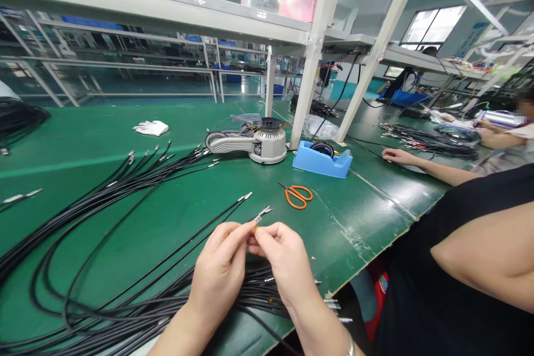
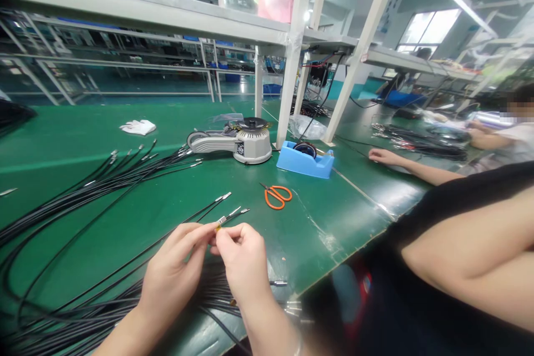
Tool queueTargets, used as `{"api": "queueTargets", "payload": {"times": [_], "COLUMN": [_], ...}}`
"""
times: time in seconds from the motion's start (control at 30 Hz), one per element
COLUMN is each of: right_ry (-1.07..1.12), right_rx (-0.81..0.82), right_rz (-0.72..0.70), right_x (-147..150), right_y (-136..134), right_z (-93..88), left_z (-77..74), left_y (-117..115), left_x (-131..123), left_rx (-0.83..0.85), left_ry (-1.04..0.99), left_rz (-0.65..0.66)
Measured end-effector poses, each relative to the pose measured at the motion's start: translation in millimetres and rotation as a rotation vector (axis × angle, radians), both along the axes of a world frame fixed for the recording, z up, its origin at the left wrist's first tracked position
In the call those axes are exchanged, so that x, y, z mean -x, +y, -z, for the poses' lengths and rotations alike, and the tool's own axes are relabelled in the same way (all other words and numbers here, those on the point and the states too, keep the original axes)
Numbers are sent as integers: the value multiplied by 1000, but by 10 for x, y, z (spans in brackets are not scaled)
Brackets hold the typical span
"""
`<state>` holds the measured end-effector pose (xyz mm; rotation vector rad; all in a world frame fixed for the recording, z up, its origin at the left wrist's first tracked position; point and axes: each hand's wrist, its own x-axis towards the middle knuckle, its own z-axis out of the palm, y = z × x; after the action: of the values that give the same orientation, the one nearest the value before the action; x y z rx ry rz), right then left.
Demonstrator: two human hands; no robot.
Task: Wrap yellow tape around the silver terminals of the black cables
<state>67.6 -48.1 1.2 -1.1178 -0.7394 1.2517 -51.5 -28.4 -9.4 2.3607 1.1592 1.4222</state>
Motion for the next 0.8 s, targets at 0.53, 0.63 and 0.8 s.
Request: {"api": "queueTargets", "payload": {"times": [0.53, 0.63, 0.8], "right_ry": [-228, -252, -278], "right_rx": [-62, -69, -87], "right_rz": [56, 62, 74], "right_x": [10, 15, 18], "right_y": [-20, -34, -55], "right_z": [10, -11, -27], "left_z": [-160, -196, -242], "left_y": [5, -6, -13], "left_x": [-23, -28, -33], "left_rx": [432, 537, 709], "left_ry": [48, 43, -55], "left_rz": [-126, -144, -108]}}
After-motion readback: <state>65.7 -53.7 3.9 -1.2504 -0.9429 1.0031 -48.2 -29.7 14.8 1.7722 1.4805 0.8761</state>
